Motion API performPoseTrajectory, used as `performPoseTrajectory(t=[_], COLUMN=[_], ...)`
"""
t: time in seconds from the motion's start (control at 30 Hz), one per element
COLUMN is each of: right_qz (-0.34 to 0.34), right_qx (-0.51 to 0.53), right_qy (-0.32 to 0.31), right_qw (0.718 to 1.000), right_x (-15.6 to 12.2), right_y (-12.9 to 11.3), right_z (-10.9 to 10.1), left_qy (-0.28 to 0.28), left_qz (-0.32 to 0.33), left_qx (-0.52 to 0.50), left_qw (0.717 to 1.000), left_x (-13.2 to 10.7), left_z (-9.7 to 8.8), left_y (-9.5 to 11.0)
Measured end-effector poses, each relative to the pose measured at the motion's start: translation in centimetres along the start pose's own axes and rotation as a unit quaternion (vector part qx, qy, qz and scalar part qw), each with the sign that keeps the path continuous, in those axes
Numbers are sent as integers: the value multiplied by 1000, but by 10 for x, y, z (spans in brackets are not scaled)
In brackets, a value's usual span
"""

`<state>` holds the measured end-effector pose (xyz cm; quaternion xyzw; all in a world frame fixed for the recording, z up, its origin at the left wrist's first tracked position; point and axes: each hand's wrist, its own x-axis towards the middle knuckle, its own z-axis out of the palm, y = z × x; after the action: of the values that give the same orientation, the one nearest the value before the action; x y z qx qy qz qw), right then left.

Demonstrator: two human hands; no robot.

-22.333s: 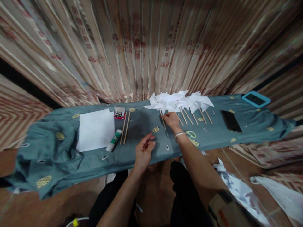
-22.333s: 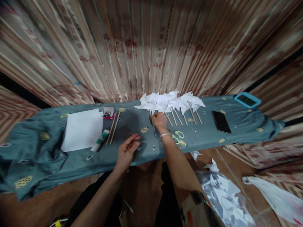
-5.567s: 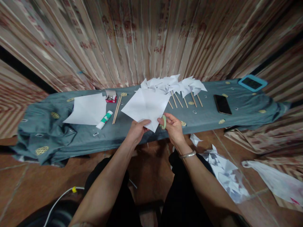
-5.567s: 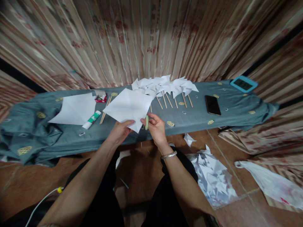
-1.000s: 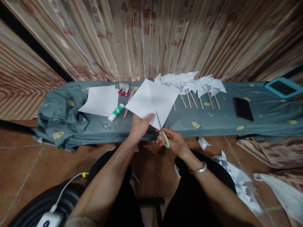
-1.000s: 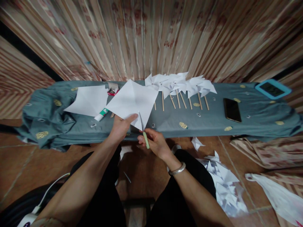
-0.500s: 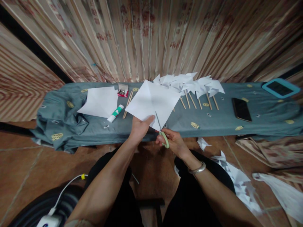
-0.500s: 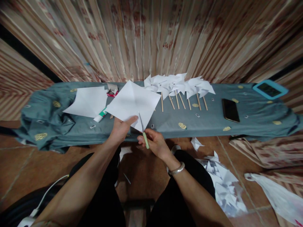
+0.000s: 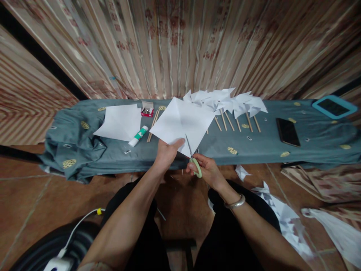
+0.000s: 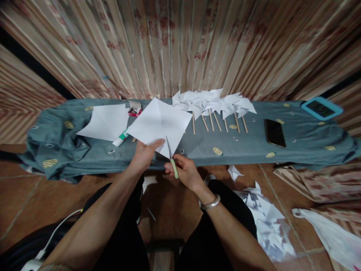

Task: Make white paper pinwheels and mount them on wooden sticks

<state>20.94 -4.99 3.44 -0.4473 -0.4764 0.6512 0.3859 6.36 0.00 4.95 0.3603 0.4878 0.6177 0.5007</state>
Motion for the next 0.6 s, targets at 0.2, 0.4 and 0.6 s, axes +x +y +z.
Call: performPoseTrajectory(t=[0.2, 0.4, 0.6], right_qz=[-8, -12, -18], right_qx=[4, -10, -30], right_qy=[0, -11, -3], right_qw=[1000, 1000, 999], right_x=[1, 0, 0], right_y=[1, 1, 1], right_z=[1, 0, -2], left_qy=[10, -7, -1], left_qz=[-14, -30, -10], left_qx=[-17, -57, 0], left_qw=[1000, 998, 1000], left_x=[-1, -2, -3], left_z=[2, 3, 1], left_y=[2, 4, 1])
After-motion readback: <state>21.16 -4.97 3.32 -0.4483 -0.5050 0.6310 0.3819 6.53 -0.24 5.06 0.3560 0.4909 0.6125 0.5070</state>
